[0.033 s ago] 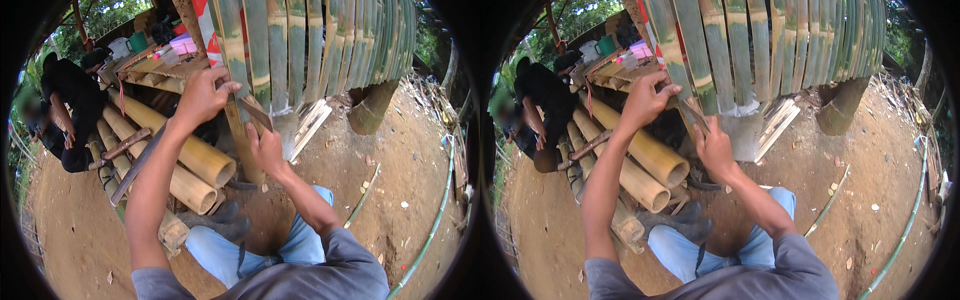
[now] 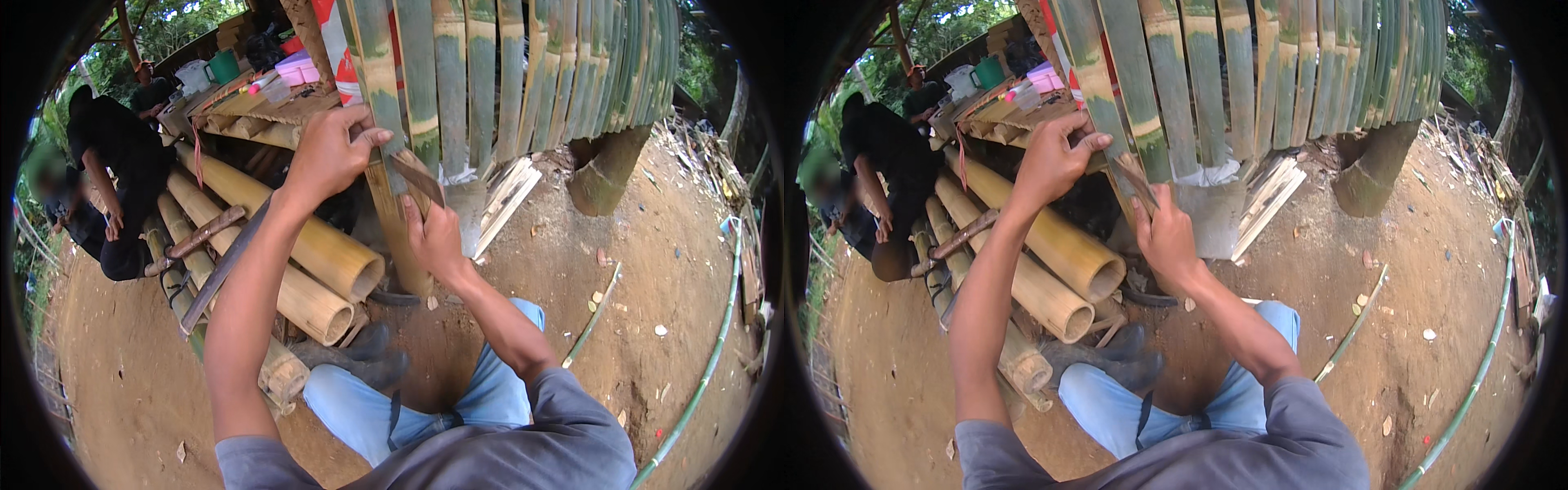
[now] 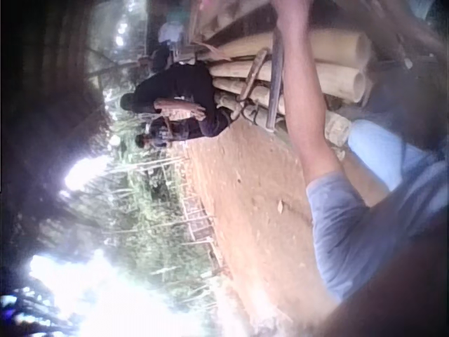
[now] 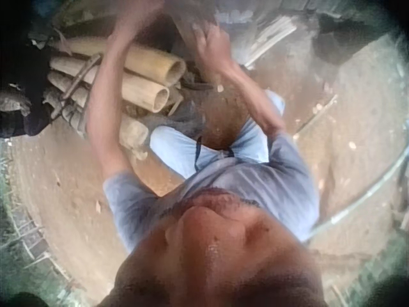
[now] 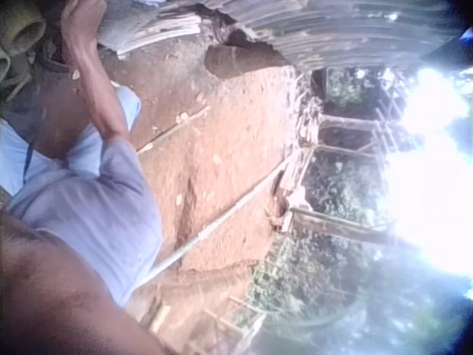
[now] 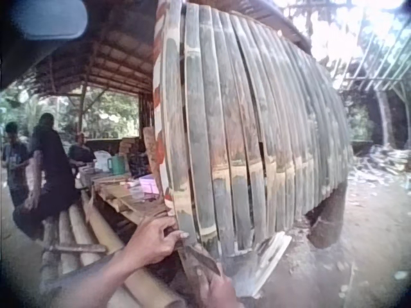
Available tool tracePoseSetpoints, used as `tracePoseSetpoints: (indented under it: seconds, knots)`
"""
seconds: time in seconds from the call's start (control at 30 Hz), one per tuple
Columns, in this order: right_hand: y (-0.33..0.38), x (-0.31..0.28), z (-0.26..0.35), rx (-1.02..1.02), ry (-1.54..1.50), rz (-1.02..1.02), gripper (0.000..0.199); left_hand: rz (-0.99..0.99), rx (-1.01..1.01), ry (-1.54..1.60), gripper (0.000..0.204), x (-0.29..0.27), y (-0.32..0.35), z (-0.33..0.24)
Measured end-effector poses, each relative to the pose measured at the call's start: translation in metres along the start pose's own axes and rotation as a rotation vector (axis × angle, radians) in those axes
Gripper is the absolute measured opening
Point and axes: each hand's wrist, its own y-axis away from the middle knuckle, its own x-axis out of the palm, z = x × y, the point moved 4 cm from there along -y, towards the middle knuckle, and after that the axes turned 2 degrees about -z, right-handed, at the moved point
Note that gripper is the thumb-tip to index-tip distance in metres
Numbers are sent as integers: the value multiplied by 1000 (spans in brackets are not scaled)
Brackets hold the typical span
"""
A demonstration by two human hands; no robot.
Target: The person uses a small axe to split and shape bamboo poles while constructing a bamboo wall or fence. They repeatedly strike the bamboo to create flat surfaces and fit the pieces together, occasionally adjusting the position of the poles.
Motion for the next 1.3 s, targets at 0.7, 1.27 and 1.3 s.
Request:
tracePoseSetpoints:
  seconds: [0.7, 1.27, 1.3]
  knots:
    - [220, -75, -128, 699, -63, 27, 45, -505, 81, -344, 31, 10, -10, -70]
    - [360, -41, -252, 1110, -311, -54, 12, -364, 615, -999, 54, -40, -100, -119]
    - [355, -42, -238, 1140, -336, -27, 12, -357, 604, -1002, 53, -43, -96, -115]
